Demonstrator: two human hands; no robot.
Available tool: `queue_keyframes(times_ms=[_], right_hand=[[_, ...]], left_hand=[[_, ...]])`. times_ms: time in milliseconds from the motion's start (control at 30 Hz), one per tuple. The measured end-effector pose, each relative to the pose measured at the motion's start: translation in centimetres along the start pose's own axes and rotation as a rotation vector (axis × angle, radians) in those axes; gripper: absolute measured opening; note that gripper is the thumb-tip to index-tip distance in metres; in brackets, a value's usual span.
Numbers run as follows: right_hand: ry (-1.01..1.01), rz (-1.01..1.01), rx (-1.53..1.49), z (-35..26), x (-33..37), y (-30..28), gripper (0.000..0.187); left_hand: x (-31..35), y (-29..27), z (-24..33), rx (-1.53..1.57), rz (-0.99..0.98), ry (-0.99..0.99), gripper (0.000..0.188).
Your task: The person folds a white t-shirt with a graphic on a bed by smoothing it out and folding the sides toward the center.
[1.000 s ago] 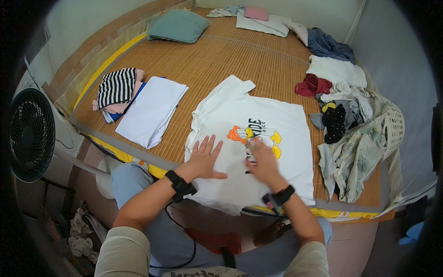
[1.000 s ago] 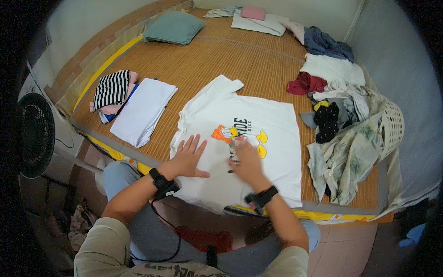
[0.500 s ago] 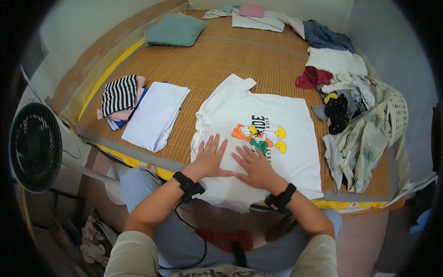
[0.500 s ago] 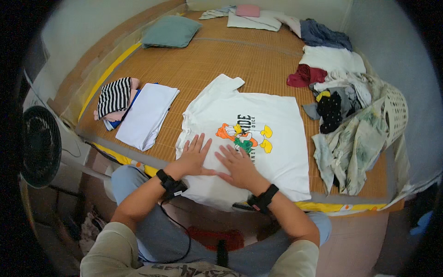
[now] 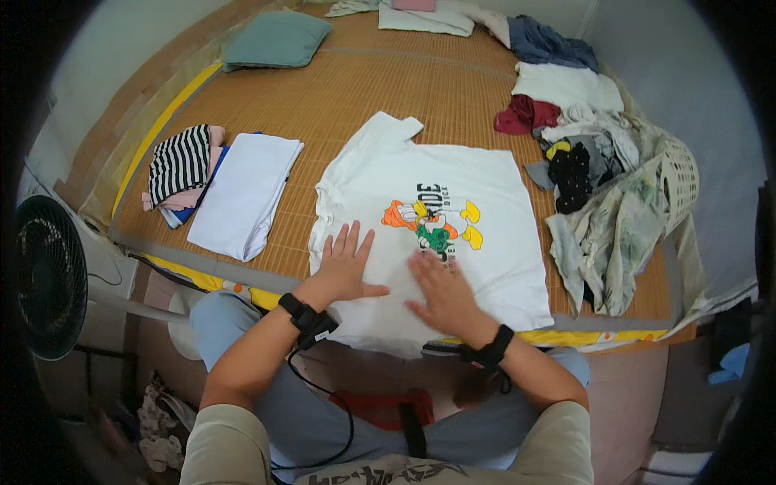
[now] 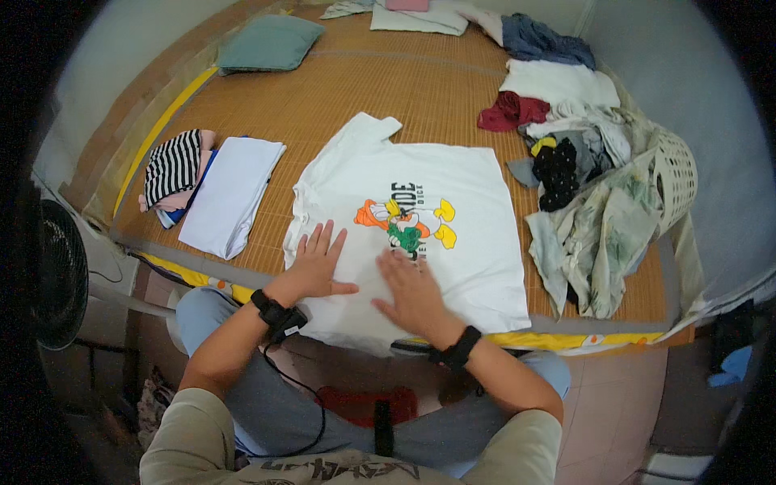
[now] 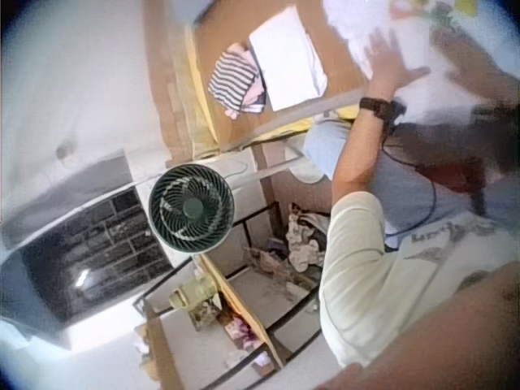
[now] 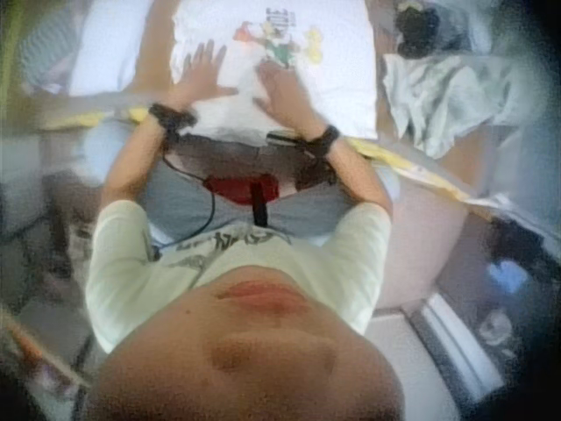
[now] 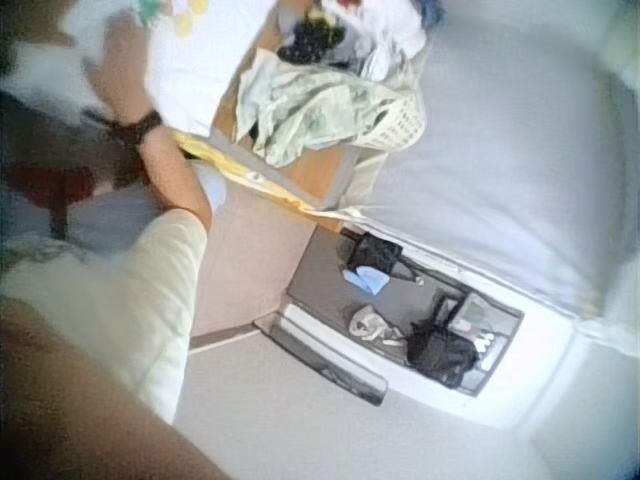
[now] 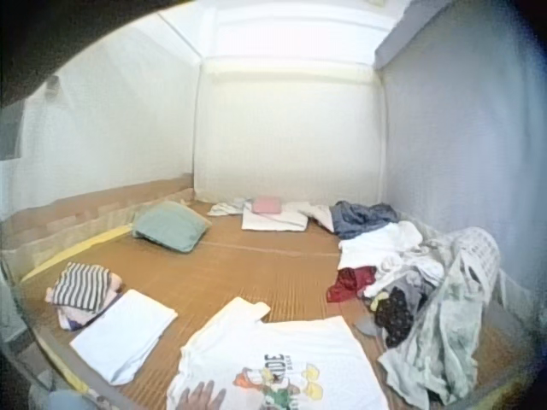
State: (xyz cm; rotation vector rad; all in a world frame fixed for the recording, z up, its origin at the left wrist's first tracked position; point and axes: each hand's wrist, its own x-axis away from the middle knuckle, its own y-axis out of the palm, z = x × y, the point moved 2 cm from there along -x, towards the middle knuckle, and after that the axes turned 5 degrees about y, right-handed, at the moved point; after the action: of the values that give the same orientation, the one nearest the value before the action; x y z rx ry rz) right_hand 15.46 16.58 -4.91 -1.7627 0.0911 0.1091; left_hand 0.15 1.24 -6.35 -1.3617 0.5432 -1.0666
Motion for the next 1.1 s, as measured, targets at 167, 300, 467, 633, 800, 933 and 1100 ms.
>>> queue_keyframes(times_ms=[167,300,467,633,800,933,1100], right_hand=[[0.393,0.011,-0.019,6.9,2.5,0.4,0.068],[0.694,0.204,0.217,16.8,6.2,-0.3,0.067],[0.22,0.242,-0.116,7.8,-0.9,-0.4,0.066],[-0.075,0.154,-0.234,1.4,-2.4,2.4,0.064],[0.577,0.261,0.322,18.1,4.6,0.7,0.061],[0.58,0.193,0.112,15.5,2.3,-1.6,0.061],[-0.14,0.093,-0.218,-3.9,-2.4,-2.5,0.061]], left_hand=[[-0.4,0.4,0.3,0.003,0.013,0.023,0.116],[-0.3,-0.7,1.0,-0.016,-0.016,0.031,0.114],[-0.6,-0.4,1.1,-0.038,-0.011,0.013,0.114],[-0.2,0.3,0.4,-0.046,0.061,0.026,0.111],[-0.9,-0.3,1.4,-0.013,0.081,0.06,0.11],[-0.5,-0.2,1.1,0.014,0.046,0.046,0.11],[-0.3,1.4,-0.2,-0.034,0.193,0.014,0.108]])
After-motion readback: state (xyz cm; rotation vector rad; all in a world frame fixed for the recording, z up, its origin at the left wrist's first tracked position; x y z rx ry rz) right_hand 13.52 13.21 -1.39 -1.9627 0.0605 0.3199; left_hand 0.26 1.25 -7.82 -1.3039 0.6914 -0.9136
